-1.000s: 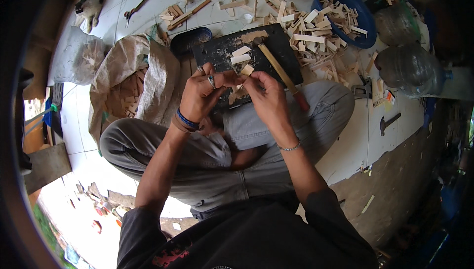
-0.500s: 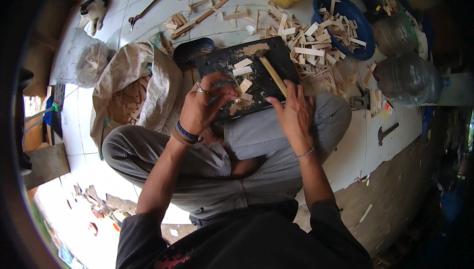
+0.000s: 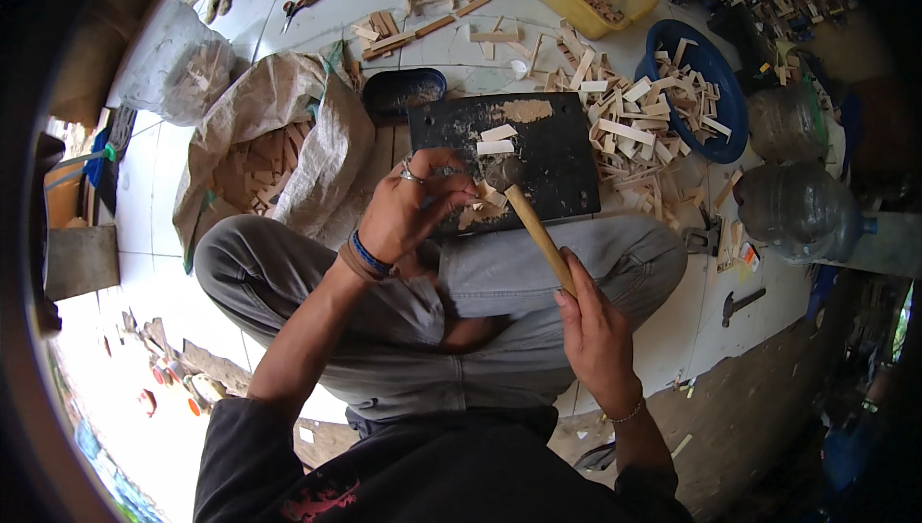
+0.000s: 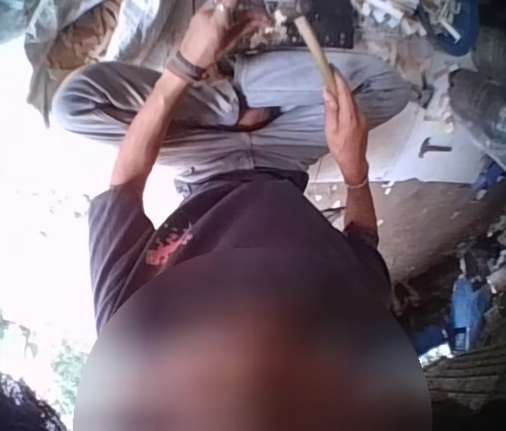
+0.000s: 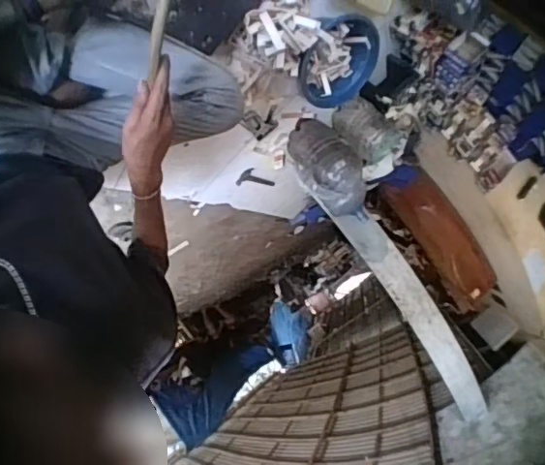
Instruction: The person sits on the floor and uses a hammer and chisel to carve small wooden pieces. They repeatedly position the chisel on the wood and strike it with the hammer, then inspect the carved pieces.
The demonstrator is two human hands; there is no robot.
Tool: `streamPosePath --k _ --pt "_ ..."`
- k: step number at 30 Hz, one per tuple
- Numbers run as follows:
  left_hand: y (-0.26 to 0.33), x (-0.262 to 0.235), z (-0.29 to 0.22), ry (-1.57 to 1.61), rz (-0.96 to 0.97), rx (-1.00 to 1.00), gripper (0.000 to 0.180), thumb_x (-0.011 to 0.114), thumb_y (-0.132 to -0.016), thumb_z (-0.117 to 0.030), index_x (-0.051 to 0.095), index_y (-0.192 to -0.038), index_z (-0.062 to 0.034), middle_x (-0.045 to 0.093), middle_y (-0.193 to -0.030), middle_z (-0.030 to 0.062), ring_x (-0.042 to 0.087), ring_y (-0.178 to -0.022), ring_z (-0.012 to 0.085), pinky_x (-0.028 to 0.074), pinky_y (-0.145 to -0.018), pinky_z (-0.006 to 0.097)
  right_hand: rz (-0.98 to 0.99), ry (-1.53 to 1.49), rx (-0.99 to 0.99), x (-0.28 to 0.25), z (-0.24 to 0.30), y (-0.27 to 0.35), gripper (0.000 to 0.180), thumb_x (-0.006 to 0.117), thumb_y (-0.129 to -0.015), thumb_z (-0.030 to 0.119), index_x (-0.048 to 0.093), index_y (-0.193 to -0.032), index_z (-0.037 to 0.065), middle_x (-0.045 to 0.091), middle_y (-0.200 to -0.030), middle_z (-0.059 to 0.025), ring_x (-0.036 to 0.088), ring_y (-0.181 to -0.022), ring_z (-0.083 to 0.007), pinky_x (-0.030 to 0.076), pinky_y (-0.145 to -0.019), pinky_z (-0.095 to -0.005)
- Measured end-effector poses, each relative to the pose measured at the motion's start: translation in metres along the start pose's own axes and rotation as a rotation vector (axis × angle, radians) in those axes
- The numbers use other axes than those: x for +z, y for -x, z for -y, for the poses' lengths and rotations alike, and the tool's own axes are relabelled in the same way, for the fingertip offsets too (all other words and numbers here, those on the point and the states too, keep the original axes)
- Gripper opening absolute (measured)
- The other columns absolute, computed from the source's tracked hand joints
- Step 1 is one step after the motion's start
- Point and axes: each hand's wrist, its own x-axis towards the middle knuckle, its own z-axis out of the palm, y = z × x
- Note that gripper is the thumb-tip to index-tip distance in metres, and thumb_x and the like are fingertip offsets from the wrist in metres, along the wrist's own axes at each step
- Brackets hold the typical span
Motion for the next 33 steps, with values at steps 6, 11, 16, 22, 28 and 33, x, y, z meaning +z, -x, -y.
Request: streamPosePath --k 6,11,16,22,28,33 --pt "-0.0002 -0.0009 -0.0009 0.036 -0.003 -0.019 0.037 0.073 -0.096 -0.024 0.052 -0.122 -0.0094 0.079 -0.098 0.0032 0.073 -0.096 0.0314 0.054 -0.088 0.039 0.021 0.045 -0.077 0.0048 -0.0010 0.0031 0.057 0.061 -0.102 0.003 0.045 -0.157 0.007 0.071 -0.116 -0.0222 0.075 -0.095 -0.0348 0.058 -0.079 -0.0414" --pt "0.0009 -0.0009 -0.0011 0.071 -0.014 0.006 0.035 0.073 -0.096 -0.022 0.053 -0.121 -0.0086 0.079 -0.098 0.0037 0.073 -0.097 0.0308 0.052 -0.088 0.039 -0.095 0.068 -0.180 0.0049 -0.0005 0.0030 0.062 0.063 -0.100 0.000 0.046 -0.158 0.013 0.072 -0.105 -0.0204 0.074 -0.086 -0.0315 0.058 -0.072 -0.0397" --pt "-0.0014 0.0003 0.0019 0.099 -0.015 0.013 0.033 0.074 -0.095 -0.021 0.054 -0.119 -0.0087 0.079 -0.097 0.0042 0.072 -0.096 0.0314 0.051 -0.086 0.039 -0.041 0.202 -0.124 0.0072 -0.0029 0.0007 0.066 0.067 -0.097 -0.001 0.047 -0.158 0.016 0.069 -0.094 -0.0146 0.072 -0.078 -0.0279 0.058 -0.068 -0.0383" --pt "-0.0001 0.0013 0.0032 0.074 -0.029 0.010 0.032 0.074 -0.095 -0.022 0.056 -0.118 -0.0094 0.078 -0.097 0.0043 0.071 -0.096 0.0335 0.052 -0.085 0.040 -0.003 0.228 -0.140 0.0050 -0.0047 0.0029 0.067 0.067 -0.096 -0.001 0.046 -0.158 0.015 0.069 -0.095 -0.0140 0.072 -0.078 -0.0272 0.058 -0.067 -0.0388" --pt "0.0005 0.0011 0.0038 -0.004 -0.019 -0.002 0.032 0.073 -0.096 -0.025 0.056 -0.119 -0.0103 0.077 -0.099 0.0052 0.070 -0.095 0.0343 0.052 -0.085 0.041 -0.178 0.153 -0.241 0.0076 -0.0062 0.0016 0.065 0.065 -0.097 -0.001 0.047 -0.158 0.014 0.070 -0.098 -0.0145 0.072 -0.079 -0.0268 0.057 -0.067 -0.0386" --pt "0.0008 0.0033 0.0024 0.140 -0.017 -0.046 0.032 0.074 -0.095 -0.026 0.057 -0.118 -0.0108 0.076 -0.100 0.0054 0.069 -0.091 0.0333 0.052 -0.085 0.040 0.041 0.217 -0.111 0.0048 -0.0057 0.0045 0.065 0.065 -0.098 -0.001 0.046 -0.158 0.015 0.070 -0.097 -0.0138 0.072 -0.080 -0.0261 0.057 -0.068 -0.0396"
